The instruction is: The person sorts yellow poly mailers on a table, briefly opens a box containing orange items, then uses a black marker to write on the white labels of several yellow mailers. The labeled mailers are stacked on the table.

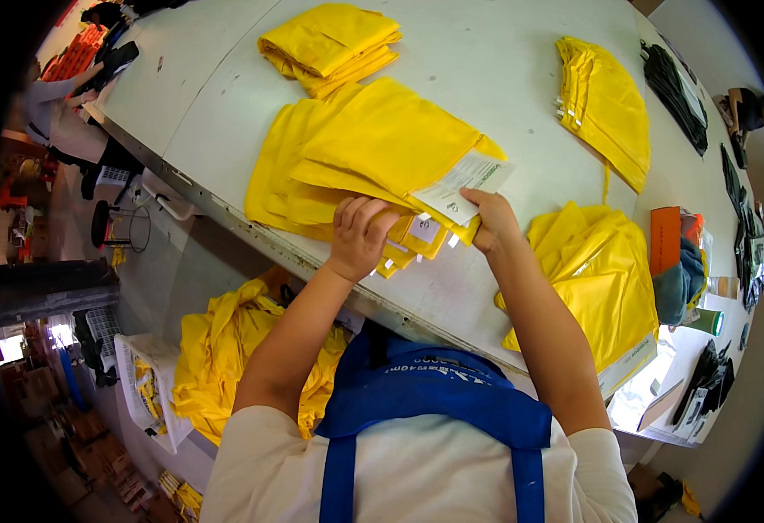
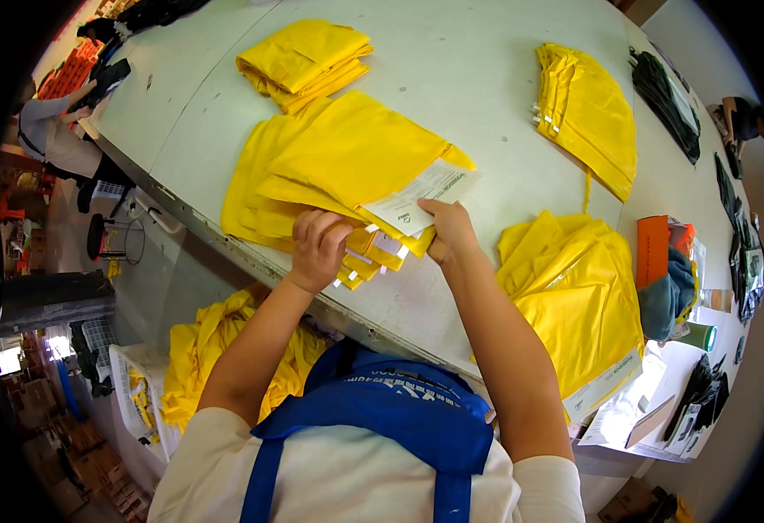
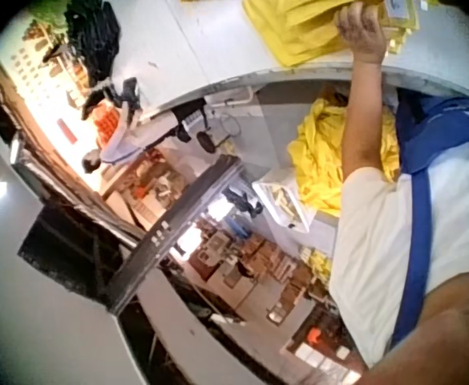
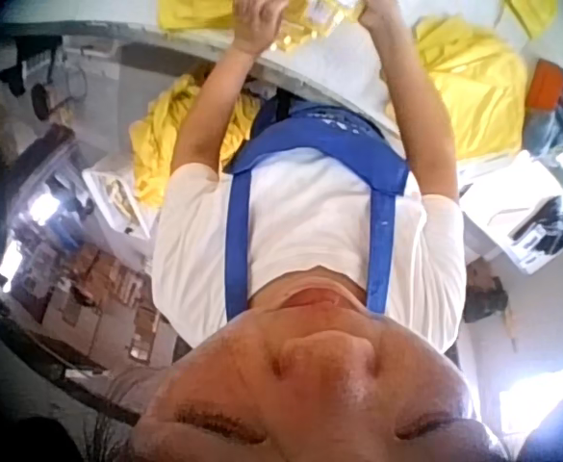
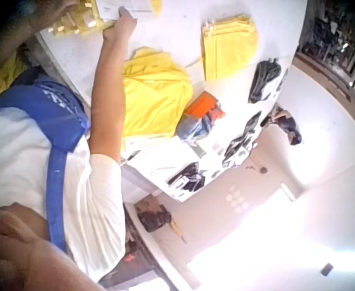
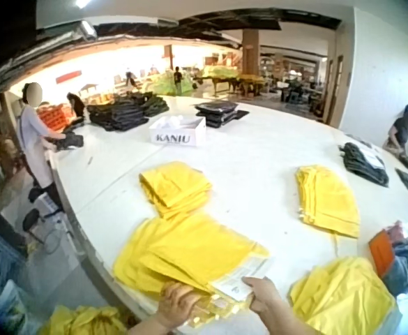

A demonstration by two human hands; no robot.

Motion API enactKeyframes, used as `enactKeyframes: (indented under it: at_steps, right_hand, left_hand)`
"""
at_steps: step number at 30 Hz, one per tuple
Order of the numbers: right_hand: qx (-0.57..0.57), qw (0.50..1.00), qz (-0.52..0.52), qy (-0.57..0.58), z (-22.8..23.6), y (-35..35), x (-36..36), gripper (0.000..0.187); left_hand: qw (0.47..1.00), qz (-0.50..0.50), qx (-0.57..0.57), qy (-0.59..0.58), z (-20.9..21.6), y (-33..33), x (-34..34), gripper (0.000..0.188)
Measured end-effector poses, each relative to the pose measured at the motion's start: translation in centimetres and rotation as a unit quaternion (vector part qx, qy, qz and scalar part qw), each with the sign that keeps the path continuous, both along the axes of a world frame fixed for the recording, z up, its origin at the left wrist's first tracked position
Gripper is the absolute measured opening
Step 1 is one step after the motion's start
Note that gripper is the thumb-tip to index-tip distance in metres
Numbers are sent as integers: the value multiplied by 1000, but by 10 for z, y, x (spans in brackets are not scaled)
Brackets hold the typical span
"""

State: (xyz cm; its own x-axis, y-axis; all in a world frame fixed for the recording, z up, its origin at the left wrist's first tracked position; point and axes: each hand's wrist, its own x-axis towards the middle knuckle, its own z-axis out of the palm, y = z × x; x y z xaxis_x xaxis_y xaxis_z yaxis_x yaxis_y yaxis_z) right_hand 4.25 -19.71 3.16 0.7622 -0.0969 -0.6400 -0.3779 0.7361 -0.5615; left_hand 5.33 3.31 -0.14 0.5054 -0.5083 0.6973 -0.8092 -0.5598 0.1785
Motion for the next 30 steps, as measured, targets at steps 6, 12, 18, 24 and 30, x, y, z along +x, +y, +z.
enactKeyframes:
  at_steps: [6, 12, 18, 24, 30]
  right_hand:
    - [38, 999, -5, 24, 2, -3, 9, 44]
    - [-69, 997, 26, 34, -20, -3, -5, 43]
    - [-16, 999, 34, 39, -9, 6, -9, 43]
    - [60, 996, -59, 41, -8, -7, 17, 38]
    - [49, 995, -56, 63, -10, 3, 10, 39]
  left_hand:
    - [989, -37, 130, 54, -9, 5, -8, 29]
    - [989, -15, 124, 81, -10, 0, 6, 20]
    - [995, 0, 50, 84, 9, -2, 10, 17]
    - [992, -15, 102, 75, 7, 27, 4, 36]
    - [974, -52, 139, 174, -17, 39, 1, 29]
